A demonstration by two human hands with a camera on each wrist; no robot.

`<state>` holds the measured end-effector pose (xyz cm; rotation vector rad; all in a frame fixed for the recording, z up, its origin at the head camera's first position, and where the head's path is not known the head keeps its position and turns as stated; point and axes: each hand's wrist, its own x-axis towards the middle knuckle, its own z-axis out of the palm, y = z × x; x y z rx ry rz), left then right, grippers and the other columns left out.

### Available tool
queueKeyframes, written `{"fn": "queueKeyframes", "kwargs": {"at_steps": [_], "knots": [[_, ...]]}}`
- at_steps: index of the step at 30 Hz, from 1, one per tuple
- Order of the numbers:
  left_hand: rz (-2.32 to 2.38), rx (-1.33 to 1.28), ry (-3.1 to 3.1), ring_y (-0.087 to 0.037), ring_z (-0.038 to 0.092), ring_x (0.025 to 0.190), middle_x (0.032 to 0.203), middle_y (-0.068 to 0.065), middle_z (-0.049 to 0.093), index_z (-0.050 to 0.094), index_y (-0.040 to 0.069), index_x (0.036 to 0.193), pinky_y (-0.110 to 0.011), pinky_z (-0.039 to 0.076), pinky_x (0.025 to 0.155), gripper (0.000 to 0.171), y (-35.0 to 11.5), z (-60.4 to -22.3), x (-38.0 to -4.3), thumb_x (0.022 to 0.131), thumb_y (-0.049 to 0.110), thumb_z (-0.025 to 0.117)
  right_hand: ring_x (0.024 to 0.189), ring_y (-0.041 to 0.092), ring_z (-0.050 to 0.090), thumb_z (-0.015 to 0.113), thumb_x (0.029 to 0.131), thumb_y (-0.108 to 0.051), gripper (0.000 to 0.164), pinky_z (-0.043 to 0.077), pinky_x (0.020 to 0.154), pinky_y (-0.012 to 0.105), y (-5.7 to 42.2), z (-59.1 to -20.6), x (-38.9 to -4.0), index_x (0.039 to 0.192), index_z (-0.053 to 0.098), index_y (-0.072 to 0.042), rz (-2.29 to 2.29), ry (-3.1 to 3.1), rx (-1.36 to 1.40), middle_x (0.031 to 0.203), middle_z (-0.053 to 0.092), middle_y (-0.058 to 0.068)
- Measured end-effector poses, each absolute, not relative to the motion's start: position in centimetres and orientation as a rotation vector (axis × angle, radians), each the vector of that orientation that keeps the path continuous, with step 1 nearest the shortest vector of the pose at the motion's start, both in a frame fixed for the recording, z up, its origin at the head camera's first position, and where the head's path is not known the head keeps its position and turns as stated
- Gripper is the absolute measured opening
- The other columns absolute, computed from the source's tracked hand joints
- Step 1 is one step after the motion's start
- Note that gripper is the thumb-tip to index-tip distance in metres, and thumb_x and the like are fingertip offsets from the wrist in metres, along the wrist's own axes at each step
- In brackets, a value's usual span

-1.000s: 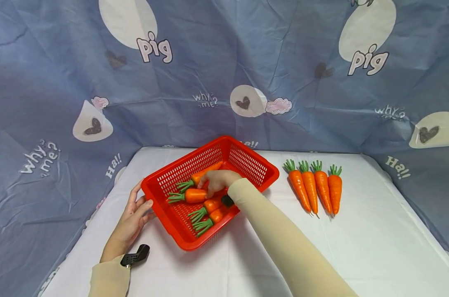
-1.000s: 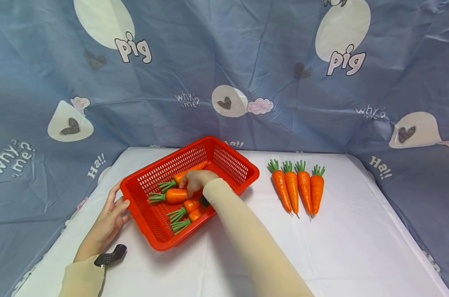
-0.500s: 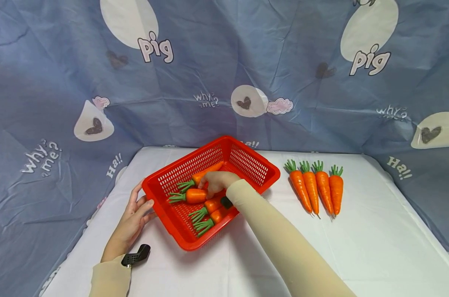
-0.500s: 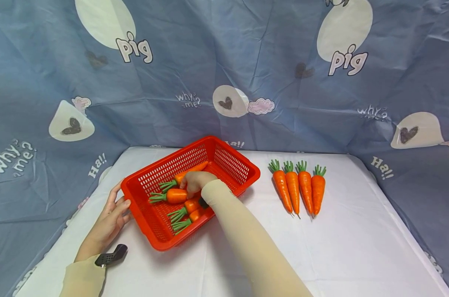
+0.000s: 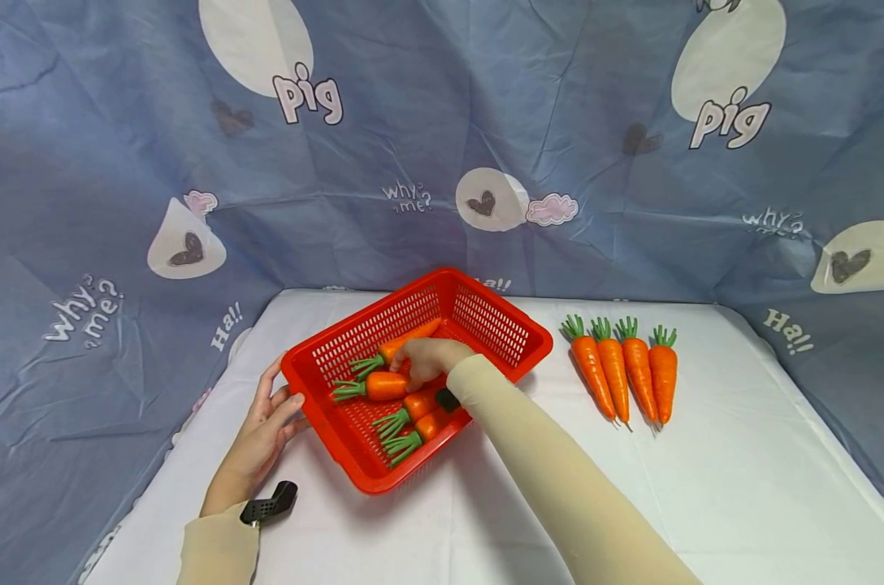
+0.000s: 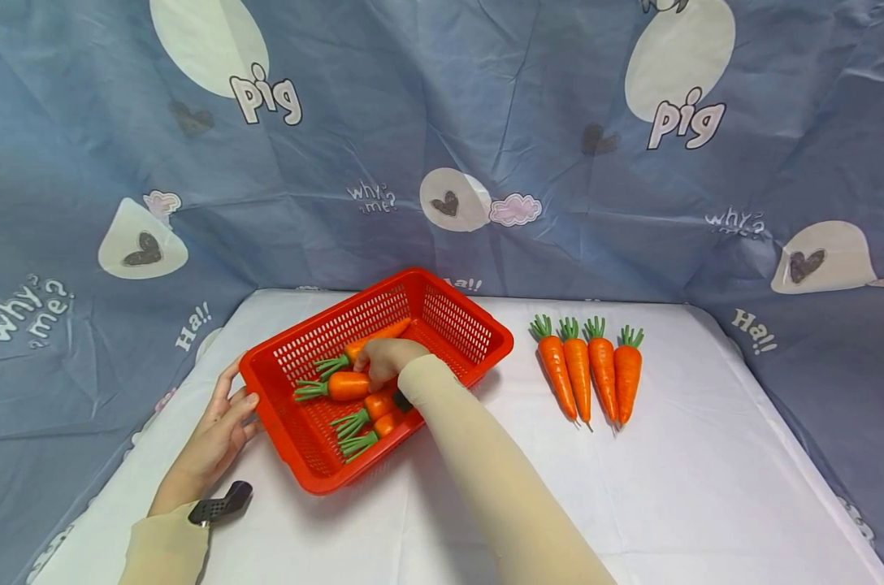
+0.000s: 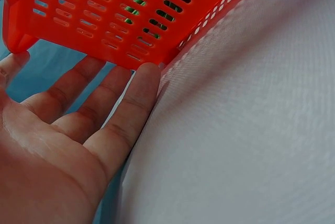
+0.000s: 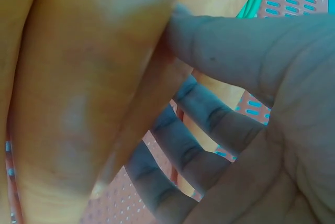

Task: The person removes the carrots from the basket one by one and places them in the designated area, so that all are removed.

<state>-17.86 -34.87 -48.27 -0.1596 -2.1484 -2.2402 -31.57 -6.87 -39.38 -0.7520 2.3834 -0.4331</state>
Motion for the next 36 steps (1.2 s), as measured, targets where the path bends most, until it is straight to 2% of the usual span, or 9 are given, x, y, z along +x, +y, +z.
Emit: {"fn": "queueKeyframes", "kwargs": {"at_steps": [7, 12, 15, 21, 28, 36], "knots": [[-2.268, -0.206, -2.105, -0.006, 0.071, 0.118, 0.145, 0.011, 0.062, 0.018, 0.031, 0.171, -0.027, 0.063, 0.093, 0.069, -34.7, -48.2, -17.8, 0.113, 0.011, 0.050, 0.112, 0.018, 0.052, 0.075, 0.101, -0.020, 0.036, 0.045, 0.102, 0.034, -7.0, -39.1, -31.3, 0.137, 0.070, -0.024, -0.389, 2.420, -0.748, 0.136, 0.064, 0.000], [-2.270, -0.200, -2.102, -0.007, 0.071, 0.117, 0.144, 0.010, 0.063, 0.018, 0.030, 0.171, -0.026, 0.063, 0.093, 0.069, -34.6, -48.2, -17.7, 0.113, 0.011, 0.051, 0.112, 0.019, 0.053, 0.076, 0.101, -0.019, 0.037, 0.047, 0.101, 0.035, -6.9, -38.8, -31.3, 0.137, 0.070, -0.025, -0.403, 2.417, -0.731, 0.136, 0.064, 0.002], [-2.269, -0.197, -2.114, -0.007, 0.071, 0.118, 0.144, 0.010, 0.062, 0.017, 0.032, 0.171, -0.026, 0.063, 0.094, 0.069, -34.7, -48.2, -17.8, 0.113, 0.013, 0.051, 0.113, 0.018, 0.053, 0.075, 0.101, -0.020, 0.040, 0.048, 0.105, 0.036, -6.9, -38.7, -31.3, 0.140, 0.069, -0.025, -0.385, 2.427, -0.753, 0.139, 0.064, 0.001], [-2.273, -0.202, -2.117, -0.005, 0.072, 0.116, 0.144, 0.010, 0.061, 0.017, 0.033, 0.171, -0.027, 0.063, 0.095, 0.070, -34.9, -48.3, -17.9, 0.113, 0.013, 0.051, 0.115, 0.018, 0.058, 0.073, 0.102, -0.015, 0.042, 0.050, 0.111, 0.036, -6.8, -38.3, -31.3, 0.144, 0.068, -0.019, -0.372, 2.428, -0.862, 0.140, 0.067, 0.005], [-2.269, -0.217, -2.116, -0.005, 0.072, 0.114, 0.144, 0.010, 0.061, 0.018, 0.034, 0.170, -0.028, 0.063, 0.095, 0.069, -35.1, -48.4, -17.9, 0.113, 0.013, 0.051, 0.127, 0.024, 0.062, 0.073, 0.102, -0.011, 0.043, 0.052, 0.112, 0.038, -6.5, -37.4, -31.1, 0.144, 0.067, -0.014, -0.438, 2.425, -0.893, 0.140, 0.068, 0.009], [-2.255, -0.185, -2.124, -0.005, 0.072, 0.112, 0.143, 0.010, 0.062, 0.019, 0.033, 0.170, -0.027, 0.063, 0.093, 0.068, -34.9, -48.4, -17.8, 0.113, 0.014, 0.051, 0.122, 0.024, 0.063, 0.075, 0.100, -0.011, 0.041, 0.053, 0.109, 0.037, -5.9, -36.6, -30.9, 0.140, 0.068, -0.014, -0.462, 2.452, -0.948, 0.134, 0.070, 0.011]]}}
